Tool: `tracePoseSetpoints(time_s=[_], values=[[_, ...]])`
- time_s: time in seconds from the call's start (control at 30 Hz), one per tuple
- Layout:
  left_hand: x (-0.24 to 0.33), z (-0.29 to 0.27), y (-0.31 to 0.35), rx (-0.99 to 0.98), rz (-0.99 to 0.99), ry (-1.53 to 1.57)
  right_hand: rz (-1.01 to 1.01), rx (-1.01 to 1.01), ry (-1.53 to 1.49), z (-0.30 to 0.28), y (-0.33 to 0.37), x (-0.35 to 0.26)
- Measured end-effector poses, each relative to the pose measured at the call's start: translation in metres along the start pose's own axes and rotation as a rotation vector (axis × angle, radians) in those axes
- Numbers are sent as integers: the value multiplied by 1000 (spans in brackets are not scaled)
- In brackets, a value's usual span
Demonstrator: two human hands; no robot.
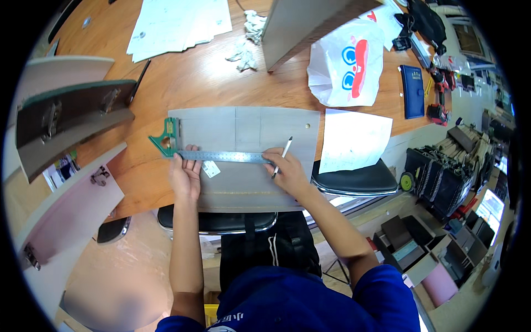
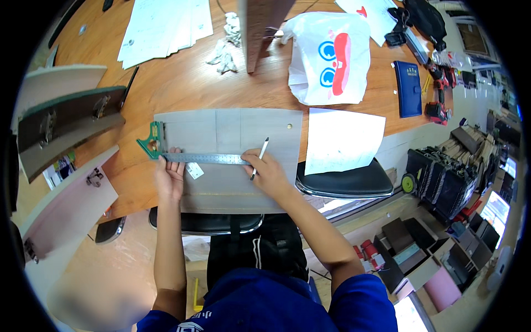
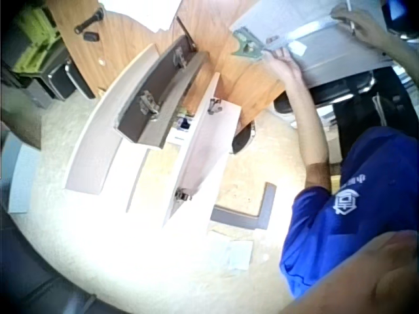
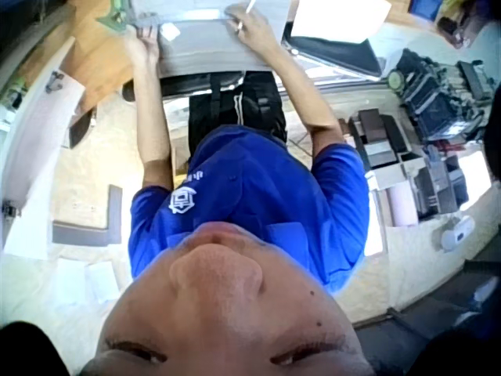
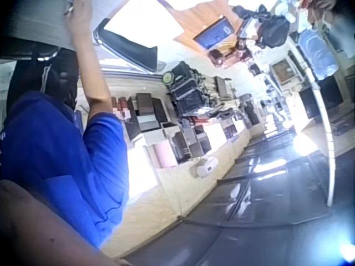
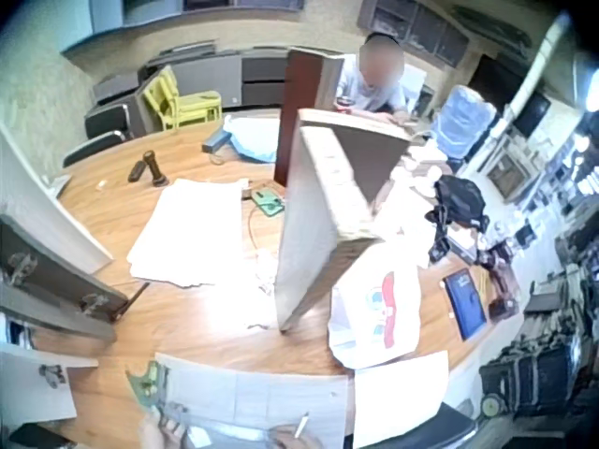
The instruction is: The person uses a combination square and a pen to mark precise lines on a grey cabinet door. They measure and draw lines on the flat surface and then on the curved edge of the door, likely preparing for hardware installation or cutting.
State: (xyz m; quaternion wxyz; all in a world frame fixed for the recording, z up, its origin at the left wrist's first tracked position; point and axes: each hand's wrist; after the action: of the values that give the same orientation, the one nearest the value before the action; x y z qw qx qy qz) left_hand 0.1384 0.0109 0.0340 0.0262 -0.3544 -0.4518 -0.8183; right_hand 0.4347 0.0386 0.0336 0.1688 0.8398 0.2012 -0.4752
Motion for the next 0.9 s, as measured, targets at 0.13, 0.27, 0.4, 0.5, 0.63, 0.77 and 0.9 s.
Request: tracePoseSetpoints(time_s=[0.13,0.27,0.4,0.5,0.63,0.77,0.9], values=[[-3,-4,-16,-3,16,37,-100,65,156,-11,-18,13],[19,0,-36,9,45,-13,-165,95,174,-11,-37,27],[40,-7,-44,78,74,-83,-239,145,128,-7,-41,35],[65,-41,-45,98,72,-143,-261,207,56,-4,-40,43],[98,-84,-22,-59,13,-266,-294,283,-9,-1,-43,45],[104,-94,30,53,-126,-503,-292,301,-66,0,-37,49],[91,-121,91,194,-454,-445,-253,298,-85,9,-34,54]])
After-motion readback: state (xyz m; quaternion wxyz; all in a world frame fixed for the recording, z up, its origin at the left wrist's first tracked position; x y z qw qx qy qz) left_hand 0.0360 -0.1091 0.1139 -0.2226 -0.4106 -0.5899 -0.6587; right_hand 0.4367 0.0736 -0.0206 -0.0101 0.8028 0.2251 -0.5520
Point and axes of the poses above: each hand's wrist, its own y-axis away from the middle knuckle, its own z-axis out of the palm, x = y × z, and after that the axes turned 8 degrees about -x, right-handed
